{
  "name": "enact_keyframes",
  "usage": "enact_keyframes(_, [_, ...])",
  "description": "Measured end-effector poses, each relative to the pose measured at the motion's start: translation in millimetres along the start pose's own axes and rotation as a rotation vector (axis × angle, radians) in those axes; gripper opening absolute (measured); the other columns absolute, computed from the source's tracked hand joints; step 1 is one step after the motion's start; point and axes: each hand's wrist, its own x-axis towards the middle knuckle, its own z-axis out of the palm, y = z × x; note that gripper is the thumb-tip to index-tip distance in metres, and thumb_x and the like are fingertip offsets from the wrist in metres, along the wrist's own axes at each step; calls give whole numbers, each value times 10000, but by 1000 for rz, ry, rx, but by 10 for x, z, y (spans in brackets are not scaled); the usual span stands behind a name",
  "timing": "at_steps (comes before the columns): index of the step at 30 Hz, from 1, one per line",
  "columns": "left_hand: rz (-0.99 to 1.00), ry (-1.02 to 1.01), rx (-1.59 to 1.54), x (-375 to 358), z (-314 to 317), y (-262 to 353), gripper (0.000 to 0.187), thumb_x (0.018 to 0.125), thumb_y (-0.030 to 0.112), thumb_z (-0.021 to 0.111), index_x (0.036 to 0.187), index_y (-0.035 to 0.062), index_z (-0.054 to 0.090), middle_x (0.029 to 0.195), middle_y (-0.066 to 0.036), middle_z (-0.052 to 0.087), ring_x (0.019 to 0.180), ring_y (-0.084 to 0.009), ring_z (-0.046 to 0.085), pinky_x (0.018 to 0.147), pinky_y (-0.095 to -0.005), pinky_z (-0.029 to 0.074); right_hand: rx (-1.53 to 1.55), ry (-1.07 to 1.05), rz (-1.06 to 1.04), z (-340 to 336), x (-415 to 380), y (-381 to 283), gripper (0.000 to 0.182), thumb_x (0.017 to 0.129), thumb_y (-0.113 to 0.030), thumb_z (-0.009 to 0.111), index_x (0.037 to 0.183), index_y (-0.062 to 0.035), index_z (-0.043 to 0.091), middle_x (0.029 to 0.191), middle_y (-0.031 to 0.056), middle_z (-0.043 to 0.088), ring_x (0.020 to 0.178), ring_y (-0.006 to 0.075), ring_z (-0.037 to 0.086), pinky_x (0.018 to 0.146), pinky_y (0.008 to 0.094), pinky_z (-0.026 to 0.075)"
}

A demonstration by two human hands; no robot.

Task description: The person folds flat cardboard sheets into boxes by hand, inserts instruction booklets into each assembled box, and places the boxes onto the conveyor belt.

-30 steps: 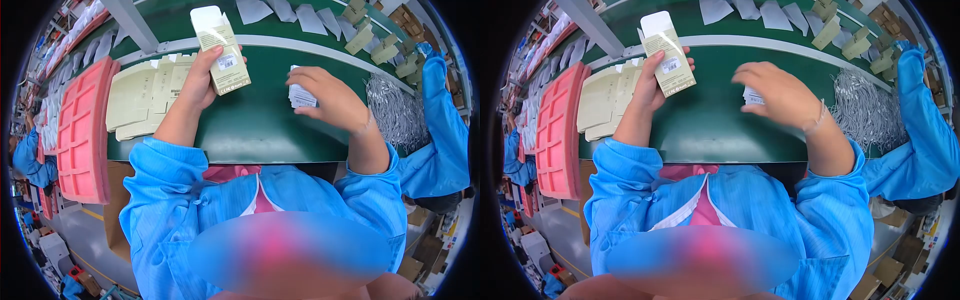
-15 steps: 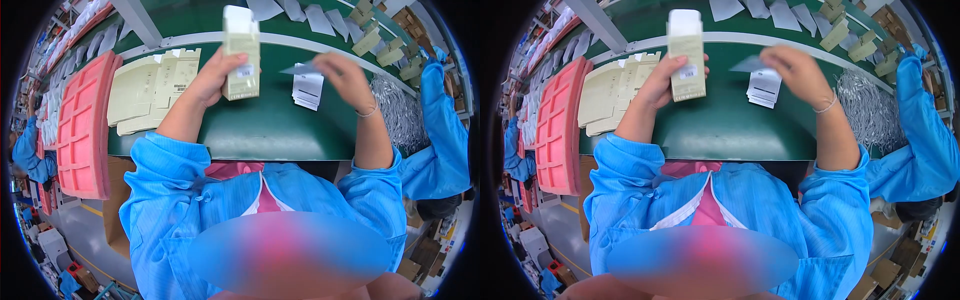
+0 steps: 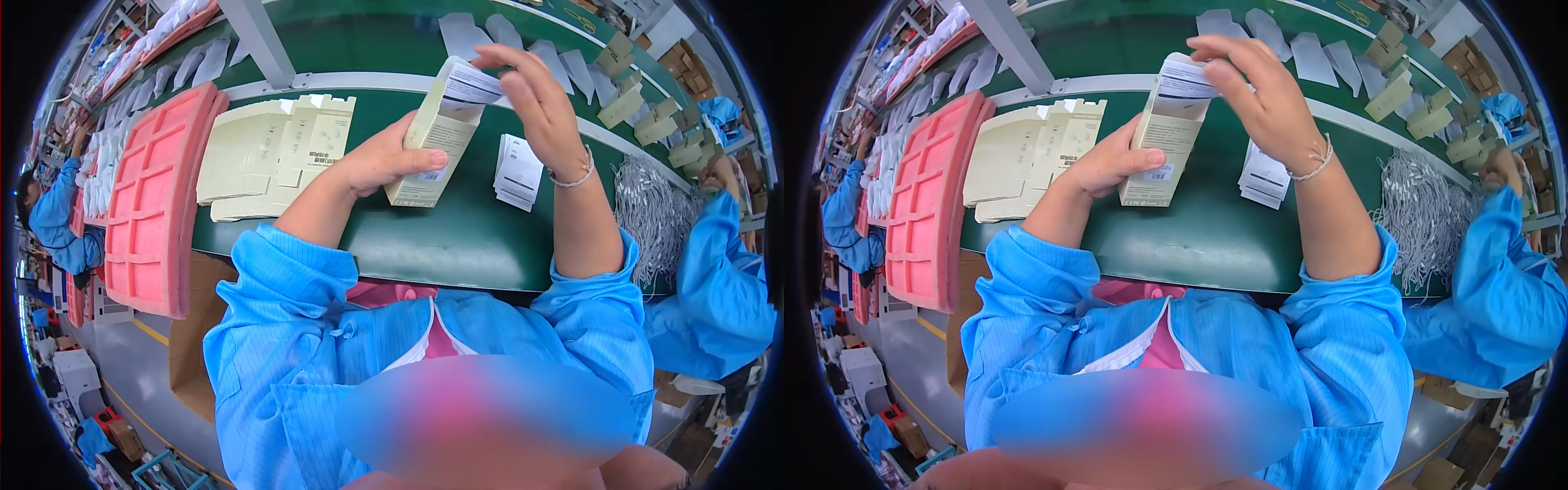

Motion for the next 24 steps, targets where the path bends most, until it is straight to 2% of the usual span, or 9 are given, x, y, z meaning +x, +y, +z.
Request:
enact_keyframes(3, [-15,3,8,6,14,-28,941,705,393,764,1402,17,256,1278,-137,462,1171,-222,455,993,-361,374,-94,55,-51,-6,30,-110,179,896,-149,564,1034,-75,650,979,95,635,921,238,581,807,332,468])
enact_keyframes(11, [96,25,57,26,30,-60,944,701,383,771,1413,41,255,1305,-147,453,1201,-252,445,997,-363,372,124,-56,19,172,-65,53,174,834,-112,613,985,-29,633,1054,87,584,963,237,542,837,331,441])
enact_keyframes(13, [150,45,89,46,29,-36,939,700,382,773,1414,51,260,1317,-157,448,1216,-269,442,999,-364,372,-199,-53,-152,326,-107,-109,152,833,-104,621,963,-27,632,1059,88,582,959,243,543,831,328,444])
enact_keyframes(16, [302,408,779,11,-64,-6,924,710,439,748,1422,86,275,1380,-204,398,1290,-355,372,1032,-446,329,-414,41,-213,294,-69,32,145,832,-104,626,946,-14,625,1067,104,569,981,270,528,849,340,437])
enact_keyframes(17, [305,408,780,26,-194,-53,924,710,439,748,1422,86,275,1380,-204,398,1290,-355,372,1032,-446,329,-460,123,-190,220,-31,191,152,830,-110,627,939,-3,619,1072,119,558,1005,293,514,869,355,429])
enact_keyframes(19, [-63,945,1406,100,-545,-243,922,711,506,715,1426,114,286,1398,-236,376,1332,-415,287,1054,-545,253,-459,292,-79,28,17,590,180,832,-127,629,939,18,611,1087,137,545,1028,323,505,891,372,423])
enact_keyframes(20, [-65,944,1400,88,-594,-329,922,711,506,715,1426,114,286,1398,-236,376,1332,-415,287,1054,-545,253,-411,377,11,-100,15,809,201,835,-139,630,945,28,608,1096,139,543,1027,330,511,893,374,426])
enact_keyframes(22, [-254,660,1437,87,-672,-451,932,706,531,702,1432,124,283,1396,-231,384,1344,-416,258,1052,-594,204,-380,423,204,-342,-39,1185,232,834,-127,627,990,41,594,1130,155,540,1024,347,521,901,389,430])
enact_keyframes(24, [-333,520,1460,106,-653,-424,937,703,543,696,1434,129,281,1395,-228,388,1350,-416,243,1051,-618,179,-609,386,289,-461,-200,1653,238,834,-105,617,1024,37,593,1169,172,530,1010,354,532,902,400,439])
